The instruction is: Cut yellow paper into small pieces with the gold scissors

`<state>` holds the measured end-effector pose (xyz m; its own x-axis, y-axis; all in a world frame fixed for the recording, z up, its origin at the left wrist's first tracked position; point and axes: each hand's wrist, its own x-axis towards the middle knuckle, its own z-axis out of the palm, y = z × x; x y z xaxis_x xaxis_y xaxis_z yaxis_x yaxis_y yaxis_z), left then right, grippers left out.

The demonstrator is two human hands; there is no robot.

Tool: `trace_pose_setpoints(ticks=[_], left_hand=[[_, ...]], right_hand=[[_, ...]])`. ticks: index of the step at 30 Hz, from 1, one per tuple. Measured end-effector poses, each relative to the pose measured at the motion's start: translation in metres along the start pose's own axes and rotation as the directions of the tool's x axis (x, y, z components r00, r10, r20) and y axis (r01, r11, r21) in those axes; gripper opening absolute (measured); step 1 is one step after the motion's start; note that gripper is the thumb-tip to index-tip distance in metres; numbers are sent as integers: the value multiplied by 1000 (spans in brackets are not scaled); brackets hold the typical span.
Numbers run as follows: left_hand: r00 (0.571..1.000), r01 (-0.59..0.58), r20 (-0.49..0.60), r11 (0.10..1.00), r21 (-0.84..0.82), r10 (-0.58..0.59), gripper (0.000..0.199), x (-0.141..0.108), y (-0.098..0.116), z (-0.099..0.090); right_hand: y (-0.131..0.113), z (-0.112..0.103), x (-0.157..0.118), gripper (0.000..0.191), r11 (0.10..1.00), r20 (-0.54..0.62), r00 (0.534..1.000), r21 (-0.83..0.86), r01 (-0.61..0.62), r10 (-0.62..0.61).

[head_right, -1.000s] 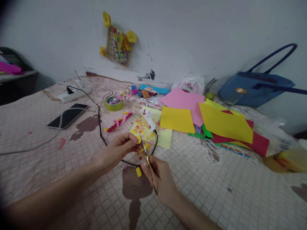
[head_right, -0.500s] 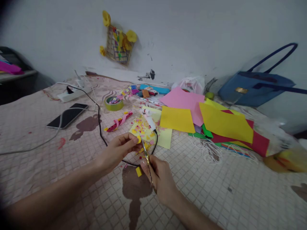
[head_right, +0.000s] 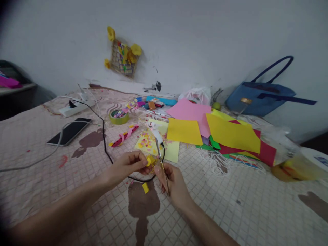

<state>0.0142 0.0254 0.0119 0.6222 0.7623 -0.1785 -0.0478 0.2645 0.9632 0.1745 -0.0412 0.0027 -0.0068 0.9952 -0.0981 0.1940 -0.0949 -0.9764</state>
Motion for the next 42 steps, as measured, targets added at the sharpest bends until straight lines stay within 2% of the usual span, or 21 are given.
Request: trace_pose_setpoints(ticks=[3,5,7,11,15,23,26,32,36,42], left_hand=[[995,31,97,998,59,-37,28,-1,-2,2],[989,24,140,995,97,-37,26,-2,-4,3],[985,0,170,988,154,-26,24,-3,-6,4],[981,-51,194,952,303,-10,20,-4,-8,2],[987,-55,159,911,409,-12,20,-4,-5,0],[989,-88,144,885,457,24,22,-2,-12,-2],[991,-95,121,904,417,49,23,-2,-8,-3],[994,-103,10,874,475,112,19,-3,2,-5],[995,-100,40,902,419,91,19,-2,-4,-7],[996,-91,30,873,479,87,19,-2,-5,-8]], right_hand=[[-5,-6,3,35,999,37,999,25,23,-24],[-6,-8,5,33,999,71,997,35,-8,5],[-4,-8,5,32,999,122,992,32,-18,14],[1,-8,4,26,998,163,985,4,55,-55],[4,-8,4,21,998,137,989,-7,61,-60],[9,-6,5,21,998,154,986,-15,67,-64],[9,-8,6,20,996,98,993,-49,73,-68],[5,-12,7,22,997,-22,999,-64,44,-46],[5,-11,8,24,998,-18,998,-26,58,-59],[7,-14,7,21,995,1,996,-46,86,-86]])
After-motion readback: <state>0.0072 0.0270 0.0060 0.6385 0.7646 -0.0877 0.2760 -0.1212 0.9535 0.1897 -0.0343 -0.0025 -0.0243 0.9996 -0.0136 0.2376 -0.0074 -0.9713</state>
